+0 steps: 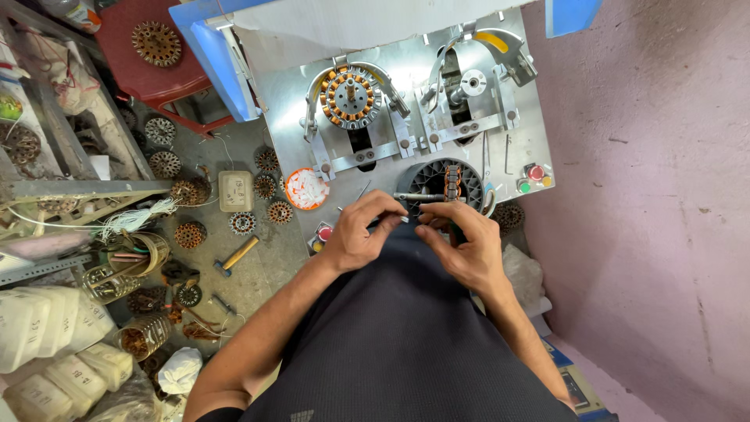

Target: The person assembles a ceiling fan motor by threading wires through the central shaft, cutting wire with scissors, and using a screwdriver to secure internal components. They manipulate various motor parts and housings on a metal workbench.

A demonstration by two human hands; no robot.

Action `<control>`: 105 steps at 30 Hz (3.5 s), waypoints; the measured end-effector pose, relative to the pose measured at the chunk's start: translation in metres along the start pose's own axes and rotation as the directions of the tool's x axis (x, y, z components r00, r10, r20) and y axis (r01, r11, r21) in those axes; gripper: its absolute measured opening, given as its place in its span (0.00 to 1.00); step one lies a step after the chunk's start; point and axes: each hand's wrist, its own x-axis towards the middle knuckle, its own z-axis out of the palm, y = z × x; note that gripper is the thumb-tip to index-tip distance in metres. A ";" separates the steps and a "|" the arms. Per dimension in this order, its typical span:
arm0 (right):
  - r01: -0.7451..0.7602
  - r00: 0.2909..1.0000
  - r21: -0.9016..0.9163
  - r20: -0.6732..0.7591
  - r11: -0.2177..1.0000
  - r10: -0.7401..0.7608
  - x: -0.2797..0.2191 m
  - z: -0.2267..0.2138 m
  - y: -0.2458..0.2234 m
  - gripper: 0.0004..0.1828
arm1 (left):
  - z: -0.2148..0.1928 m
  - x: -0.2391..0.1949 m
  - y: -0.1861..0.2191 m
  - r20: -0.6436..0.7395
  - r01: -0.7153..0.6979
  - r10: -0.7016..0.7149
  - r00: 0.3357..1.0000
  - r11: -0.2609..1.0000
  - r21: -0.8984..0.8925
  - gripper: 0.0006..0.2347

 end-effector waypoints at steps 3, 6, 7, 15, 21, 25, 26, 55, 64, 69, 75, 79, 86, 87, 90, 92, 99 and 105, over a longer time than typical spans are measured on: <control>-0.030 0.998 0.041 -0.052 0.999 0.032 0.001 0.007 -0.002 0.09 | 0.002 0.012 0.028 -0.021 0.002 -0.003 1.000 0.997 -0.072 0.05; -0.035 0.994 0.110 -0.100 0.993 0.046 -0.001 0.005 -0.002 0.07 | 0.004 0.020 0.041 -0.061 0.035 -0.043 0.997 0.992 -0.121 0.05; -0.036 0.993 0.102 -0.111 0.994 0.048 -0.002 0.004 -0.001 0.07 | 0.004 0.021 0.043 -0.067 0.049 -0.059 0.996 0.988 -0.144 0.05; -0.002 0.993 0.095 -0.118 0.995 0.013 -0.009 0.004 0.010 0.09 | 0.013 0.023 0.044 0.004 0.014 -0.013 1.000 0.986 -0.165 0.04; 0.033 0.994 0.052 -0.103 0.998 -0.028 -0.020 0.017 0.017 0.09 | 0.019 0.025 0.041 0.041 0.001 0.005 0.999 0.989 -0.146 0.04; -0.062 0.994 0.048 -0.089 0.997 0.066 -0.024 0.016 0.023 0.07 | 0.021 0.025 0.040 0.057 -0.006 0.014 0.998 0.991 -0.134 0.04; -0.109 0.991 0.075 -0.076 0.991 0.114 -0.025 0.014 0.024 0.06 | 0.022 0.025 0.040 0.061 0.019 -0.009 0.998 0.986 -0.166 0.04; -0.179 0.929 -0.174 -0.355 0.968 0.108 -0.016 0.005 0.049 0.10 | 0.054 0.066 -0.031 0.127 0.007 0.026 0.992 0.968 -0.250 0.21; -0.209 0.929 -0.163 -0.341 0.964 0.144 -0.012 0.005 0.059 0.09 | 0.053 0.086 -0.068 0.368 0.085 0.093 0.925 0.894 -0.439 0.15; -0.149 0.945 -0.207 -0.317 0.967 0.077 -0.011 0.005 0.062 0.09 | 0.057 0.083 -0.070 0.358 0.090 0.078 0.931 0.899 -0.429 0.16; -0.024 0.977 -0.386 -0.204 0.922 -0.060 -0.004 0.001 0.057 0.11 | 0.056 0.083 -0.070 0.346 0.078 0.099 0.933 0.883 -0.462 0.15; -0.068 0.993 -0.392 -0.114 0.917 0.024 0.002 -0.009 0.054 0.09 | 0.058 0.083 -0.071 0.329 0.078 0.091 0.940 0.881 -0.467 0.13; -0.115 0.993 -0.439 -0.055 0.891 0.101 0.016 -0.012 0.041 0.09 | 0.059 0.083 -0.074 0.297 0.027 0.131 0.946 0.880 -0.474 0.14; -0.163 0.986 -0.405 -0.023 0.900 0.168 0.020 -0.015 0.042 0.09 | 0.059 0.083 -0.075 0.292 0.021 0.138 0.946 0.877 -0.481 0.14; -0.334 0.923 -0.273 0.102 0.902 0.372 0.039 -0.031 0.060 0.09 | 0.061 0.083 -0.078 0.291 0.016 0.140 0.946 0.880 -0.475 0.14; -0.478 0.836 -0.144 0.230 0.867 0.499 0.047 -0.040 0.075 0.08 | 0.060 0.082 -0.077 0.296 0.027 0.133 0.946 0.876 -0.481 0.14; -0.485 0.857 0.235 0.318 0.842 0.405 0.035 -0.048 0.104 0.08 | 0.054 0.083 -0.076 0.317 0.043 0.137 0.938 0.864 -0.501 0.16; -0.580 0.801 0.351 0.406 0.735 0.439 0.037 -0.045 0.124 0.06 | 0.055 0.084 -0.084 0.327 0.066 0.162 0.931 0.806 -0.588 0.18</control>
